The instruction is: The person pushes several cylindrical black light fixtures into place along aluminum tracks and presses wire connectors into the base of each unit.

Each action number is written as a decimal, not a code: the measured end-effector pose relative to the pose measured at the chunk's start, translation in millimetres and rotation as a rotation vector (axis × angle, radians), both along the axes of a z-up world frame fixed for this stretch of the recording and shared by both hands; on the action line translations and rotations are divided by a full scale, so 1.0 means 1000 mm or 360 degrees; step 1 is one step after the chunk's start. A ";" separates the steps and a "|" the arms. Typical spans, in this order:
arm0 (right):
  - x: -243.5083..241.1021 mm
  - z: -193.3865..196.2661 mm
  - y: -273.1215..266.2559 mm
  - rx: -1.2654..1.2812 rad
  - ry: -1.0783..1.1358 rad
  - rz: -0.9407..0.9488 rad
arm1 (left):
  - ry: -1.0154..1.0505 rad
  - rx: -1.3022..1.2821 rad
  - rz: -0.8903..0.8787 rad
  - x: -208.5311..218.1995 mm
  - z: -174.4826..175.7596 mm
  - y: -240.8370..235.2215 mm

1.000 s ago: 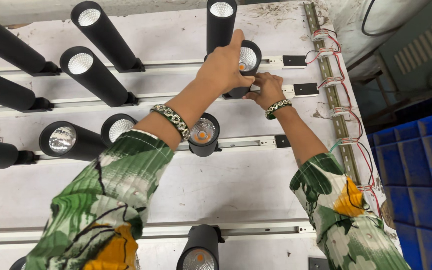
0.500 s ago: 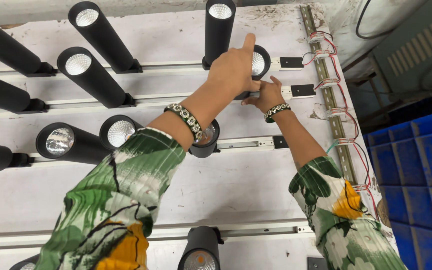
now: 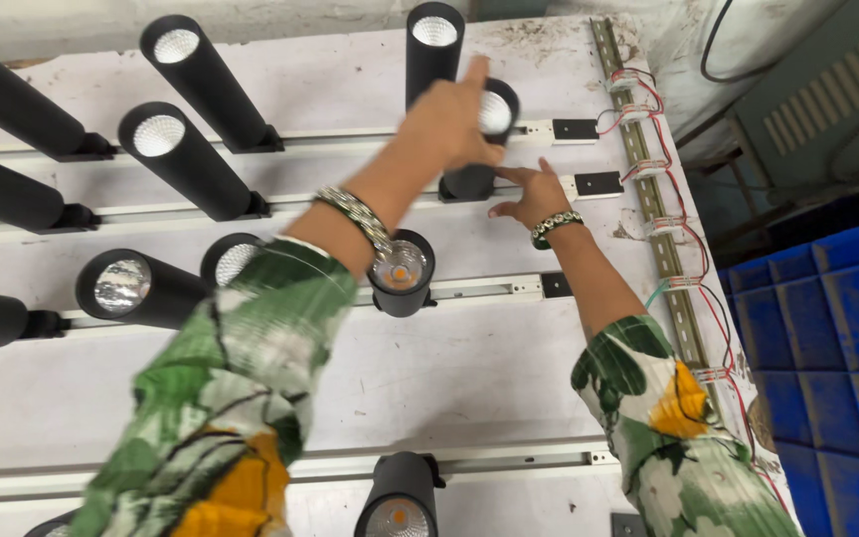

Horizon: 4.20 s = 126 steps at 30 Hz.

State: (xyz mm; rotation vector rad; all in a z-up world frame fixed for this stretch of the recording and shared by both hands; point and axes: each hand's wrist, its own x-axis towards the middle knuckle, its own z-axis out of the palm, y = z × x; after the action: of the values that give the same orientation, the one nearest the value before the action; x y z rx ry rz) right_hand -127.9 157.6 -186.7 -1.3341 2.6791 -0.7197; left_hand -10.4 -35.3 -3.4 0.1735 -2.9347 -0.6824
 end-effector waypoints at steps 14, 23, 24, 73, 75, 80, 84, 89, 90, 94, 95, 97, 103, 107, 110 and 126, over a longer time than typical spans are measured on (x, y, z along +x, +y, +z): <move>0.020 0.006 0.000 -0.0269 -0.0357 -0.0180 | 0.0066 0.0083 0.0142 0.002 -0.005 -0.017; 0.031 0.000 -0.014 -0.0135 -0.0244 -0.0457 | 0.0068 0.0152 0.0094 -0.006 -0.008 0.000; 0.033 0.001 -0.016 -0.0131 -0.0236 -0.0489 | 0.0079 0.0161 0.0073 -0.004 -0.007 -0.001; 0.032 0.019 -0.021 0.0024 0.0004 -0.0273 | 0.0103 0.0122 0.0030 0.009 -0.010 -0.003; 0.028 0.016 -0.019 0.0049 -0.0021 -0.0263 | 0.0136 0.0121 0.0013 0.011 -0.015 0.005; 0.028 0.014 -0.018 0.0107 -0.0022 -0.0257 | 0.0141 0.0067 0.0043 0.011 -0.014 0.007; 0.028 0.018 -0.010 0.0216 -0.0012 -0.0251 | 0.0131 0.0077 0.0039 0.019 -0.013 0.009; 0.021 0.020 0.006 0.0385 0.0201 -0.0120 | 0.0072 0.0135 0.0119 0.021 0.001 -0.021; 0.022 0.017 0.006 0.0392 0.0202 -0.0120 | 0.0067 0.0143 0.0151 0.023 0.002 -0.031; 0.024 0.012 0.005 0.0373 0.0226 -0.0145 | 0.0101 0.0109 0.0161 0.041 0.011 -0.066; 0.022 0.013 0.004 0.0376 0.0222 -0.0153 | 0.0054 0.0088 0.0202 0.047 0.012 -0.070; 0.020 0.013 0.002 0.0397 0.0212 -0.0168 | -0.0023 0.0056 0.0245 0.057 0.012 -0.074; 0.020 0.006 0.008 0.0284 0.0235 -0.0152 | -0.0162 -0.0034 0.0286 0.064 0.005 -0.074; 0.018 0.001 0.007 0.0234 0.0277 -0.0170 | -0.0211 -0.0094 0.0318 0.067 0.011 -0.082; 0.018 -0.004 0.007 0.0222 0.0308 -0.0161 | -0.0284 -0.0109 0.0330 0.073 0.013 -0.094; 0.019 0.021 0.001 0.0541 0.0292 -0.0167 | -0.0612 -0.0144 0.0468 0.116 0.046 -0.114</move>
State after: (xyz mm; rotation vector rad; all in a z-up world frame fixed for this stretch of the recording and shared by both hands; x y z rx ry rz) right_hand -109.0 158.6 -165.8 -1.2313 2.8591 -0.1381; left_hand 105.5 -149.1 43.1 0.7899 -3.1833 -0.5180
